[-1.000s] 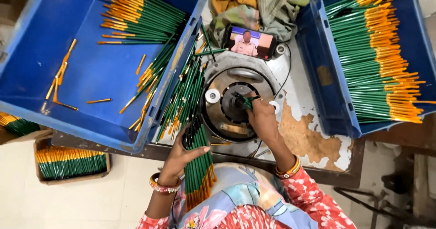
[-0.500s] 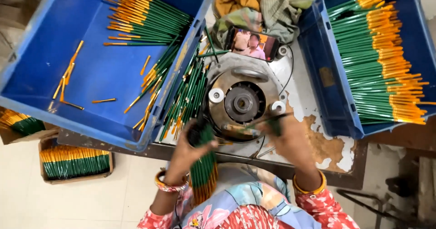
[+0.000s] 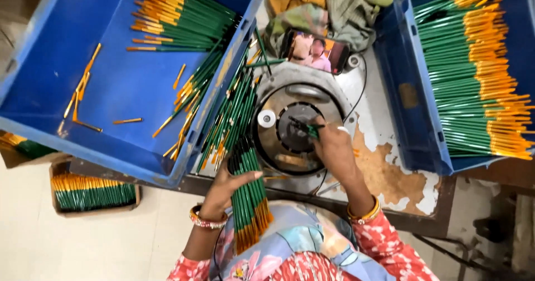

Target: Bundling and feeding green incense sticks into a rotating processing machine.

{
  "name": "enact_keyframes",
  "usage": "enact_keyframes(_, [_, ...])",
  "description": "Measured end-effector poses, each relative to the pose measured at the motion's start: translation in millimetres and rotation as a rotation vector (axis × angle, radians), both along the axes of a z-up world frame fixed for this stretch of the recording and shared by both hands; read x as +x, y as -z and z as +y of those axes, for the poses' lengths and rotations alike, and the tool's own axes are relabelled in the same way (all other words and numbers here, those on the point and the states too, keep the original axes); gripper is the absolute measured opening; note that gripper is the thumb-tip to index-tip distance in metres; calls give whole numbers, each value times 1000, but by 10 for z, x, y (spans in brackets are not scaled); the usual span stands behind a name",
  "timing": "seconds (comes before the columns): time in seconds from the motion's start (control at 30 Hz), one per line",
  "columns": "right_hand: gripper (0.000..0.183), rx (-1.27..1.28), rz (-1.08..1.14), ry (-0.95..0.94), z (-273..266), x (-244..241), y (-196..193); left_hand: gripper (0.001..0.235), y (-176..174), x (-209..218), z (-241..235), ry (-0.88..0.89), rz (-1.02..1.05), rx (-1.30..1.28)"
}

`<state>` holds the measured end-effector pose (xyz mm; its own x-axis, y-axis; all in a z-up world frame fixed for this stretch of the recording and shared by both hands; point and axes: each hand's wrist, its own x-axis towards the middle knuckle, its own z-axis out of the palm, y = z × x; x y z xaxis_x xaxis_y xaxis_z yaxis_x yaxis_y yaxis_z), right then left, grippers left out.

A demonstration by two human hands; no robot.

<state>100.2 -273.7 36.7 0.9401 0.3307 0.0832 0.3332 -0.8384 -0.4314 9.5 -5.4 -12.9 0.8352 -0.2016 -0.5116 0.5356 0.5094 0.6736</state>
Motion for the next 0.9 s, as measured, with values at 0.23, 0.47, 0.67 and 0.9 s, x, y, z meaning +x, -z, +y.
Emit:
enact_keyframes(0.23, [42,125,-89,73,35,-58,314,80,25,-37,-44,-63,23,-6])
enact_keyframes(0.47, [29,207,-55,106,127,-184,-86,73,-143,-93,-73,-37,-72,174])
enact_keyframes(0.67, [17,408,192,-112,253,-490,-476,66,-454,-65,-187,160,-365,271])
enact_keyframes(0.9, [18,298,324,273,-190,-448,-756,89,-190,48,-59,73,-91,224])
